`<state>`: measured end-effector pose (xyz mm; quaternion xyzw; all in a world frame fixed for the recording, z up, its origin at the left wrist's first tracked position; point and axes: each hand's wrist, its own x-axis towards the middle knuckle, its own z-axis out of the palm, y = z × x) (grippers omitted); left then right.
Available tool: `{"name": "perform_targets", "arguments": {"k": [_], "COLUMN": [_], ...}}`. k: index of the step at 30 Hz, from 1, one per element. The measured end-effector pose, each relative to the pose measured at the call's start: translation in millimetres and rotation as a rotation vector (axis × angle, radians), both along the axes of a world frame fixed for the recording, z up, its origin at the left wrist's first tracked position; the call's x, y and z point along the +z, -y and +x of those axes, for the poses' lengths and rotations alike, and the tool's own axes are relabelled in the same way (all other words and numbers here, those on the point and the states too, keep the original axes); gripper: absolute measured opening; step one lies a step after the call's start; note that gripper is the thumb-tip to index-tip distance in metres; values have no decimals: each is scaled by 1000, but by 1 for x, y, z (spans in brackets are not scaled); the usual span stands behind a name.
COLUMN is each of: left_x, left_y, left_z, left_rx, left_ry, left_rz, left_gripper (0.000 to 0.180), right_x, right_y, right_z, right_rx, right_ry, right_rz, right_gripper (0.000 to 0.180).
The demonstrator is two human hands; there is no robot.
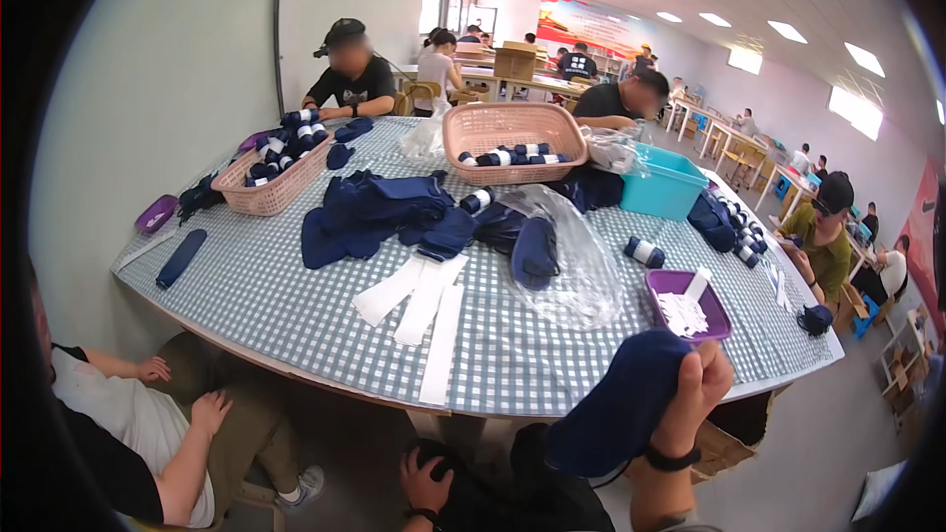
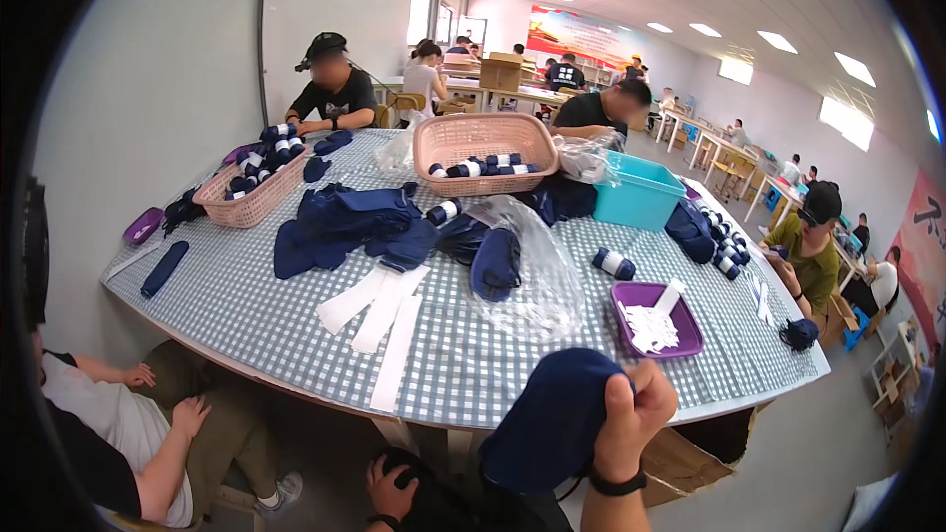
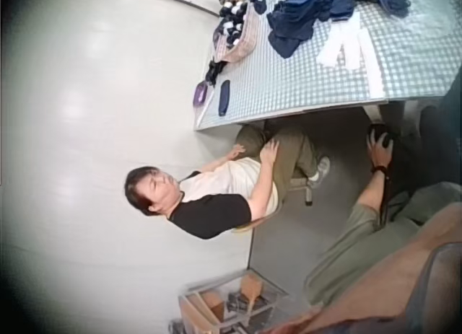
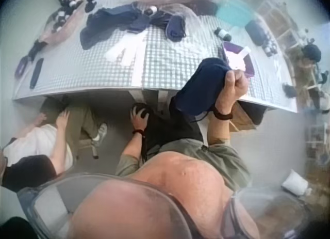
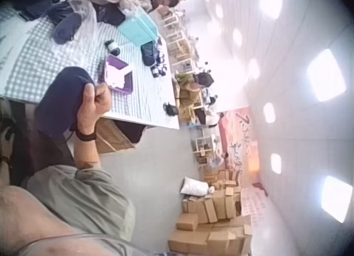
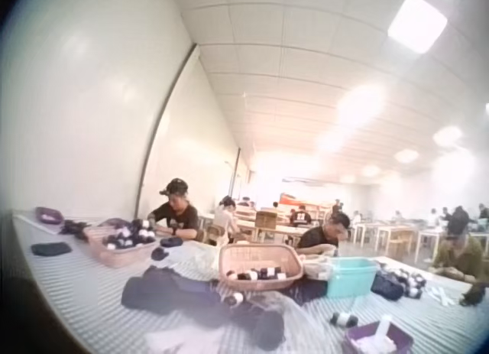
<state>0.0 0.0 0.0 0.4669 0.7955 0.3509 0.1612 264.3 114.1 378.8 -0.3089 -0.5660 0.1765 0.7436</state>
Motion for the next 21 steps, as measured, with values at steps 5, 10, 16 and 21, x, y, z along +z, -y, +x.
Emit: {"name": "perform_targets", "arguments": {"k": [5, 10, 16, 21], "left_x": [-16, -10, -4, -5], "left_y": [11, 6, 0, -3], "left_z": [16, 18, 30, 40], "left_rx": [-17, -38, -65, -65], "left_ry": [-28, -54, -63, -79], "left_rz": [93, 102, 55, 39], "left_gripper": [35, 37, 37, 37], "right_x": [-42, -59, -82, -90], "right_y": [35, 51, 65, 65], "right_z": [46, 85, 124, 148], "right_rx": [54, -31, -140, -149], "right_ry": [-73, -140, -134, -186], "right_rz": [-192, -240, -308, -351], "right_gripper": [53, 54, 52, 47]}}
